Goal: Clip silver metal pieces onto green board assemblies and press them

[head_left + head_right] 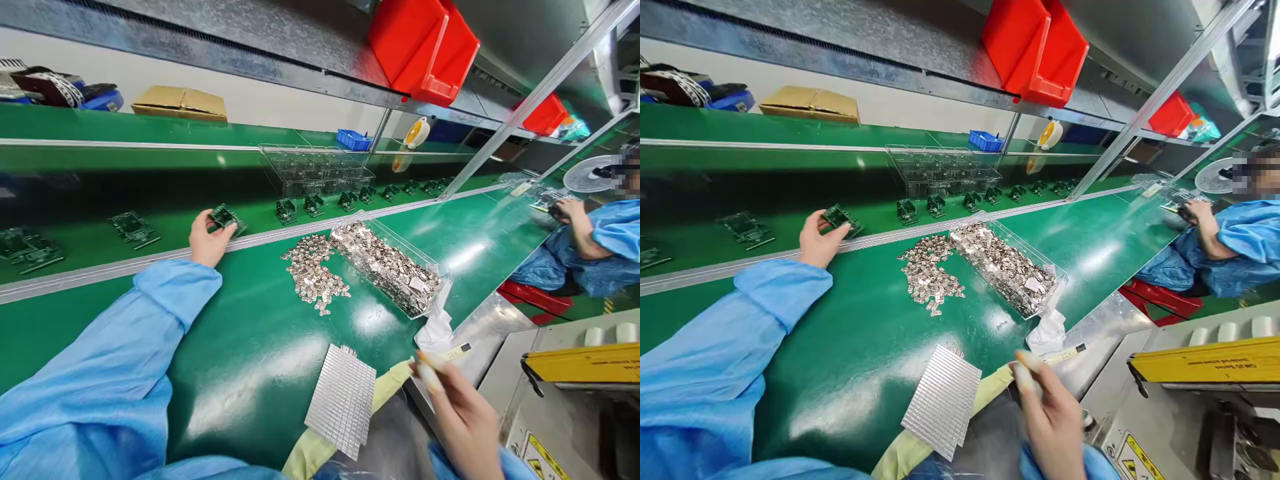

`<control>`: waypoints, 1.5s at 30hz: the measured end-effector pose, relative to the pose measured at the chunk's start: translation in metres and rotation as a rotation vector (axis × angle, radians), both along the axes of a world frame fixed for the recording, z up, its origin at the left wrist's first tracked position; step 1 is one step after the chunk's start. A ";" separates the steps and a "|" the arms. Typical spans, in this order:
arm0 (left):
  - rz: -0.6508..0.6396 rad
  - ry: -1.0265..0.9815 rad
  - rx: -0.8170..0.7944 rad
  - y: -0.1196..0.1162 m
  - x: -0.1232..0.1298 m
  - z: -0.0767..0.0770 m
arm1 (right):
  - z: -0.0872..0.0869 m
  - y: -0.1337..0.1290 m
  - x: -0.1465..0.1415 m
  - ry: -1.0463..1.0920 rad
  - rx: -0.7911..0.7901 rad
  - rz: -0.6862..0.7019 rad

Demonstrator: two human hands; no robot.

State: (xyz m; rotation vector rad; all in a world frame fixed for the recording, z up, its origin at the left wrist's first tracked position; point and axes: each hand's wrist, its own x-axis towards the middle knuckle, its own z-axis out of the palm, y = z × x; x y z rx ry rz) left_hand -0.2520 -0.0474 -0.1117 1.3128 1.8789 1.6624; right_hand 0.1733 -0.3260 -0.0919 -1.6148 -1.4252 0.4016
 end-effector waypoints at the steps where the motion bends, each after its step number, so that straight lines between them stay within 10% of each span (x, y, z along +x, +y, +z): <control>1: 0.043 0.005 -0.023 0.011 -0.011 -0.008 | 0.001 0.029 -0.012 -0.041 -0.051 0.087; 7: -0.086 0.052 -0.124 0.046 -0.019 -0.017 | 0.003 0.201 -0.081 -0.391 -0.323 0.191; 12: -0.083 0.182 -0.113 -0.007 -0.051 -0.019 | -0.005 0.250 -0.104 -0.545 -0.423 0.187; 18: 0.199 0.299 -0.236 -0.092 -0.142 -0.020 | -0.005 0.268 -0.105 -0.541 -0.435 0.235; 23: 0.214 0.304 -0.301 -0.064 -0.169 -0.016 | 0.018 0.239 -0.096 -0.339 -0.393 0.312; 28: 0.110 0.218 -0.357 -0.039 -0.167 0.005 | 0.055 0.135 -0.081 -0.047 -0.155 0.449; 34: -0.183 0.001 -0.120 -0.076 -0.066 0.016 | 0.048 0.045 -0.081 0.080 0.048 0.286; 40: -1.034 -0.705 -0.254 -0.185 0.111 -0.007 | -0.001 0.013 -0.104 0.624 0.050 -0.088; 45: -1.161 -0.880 -0.224 -0.230 0.161 -0.010 | -0.004 -0.002 -0.117 0.649 0.019 -0.063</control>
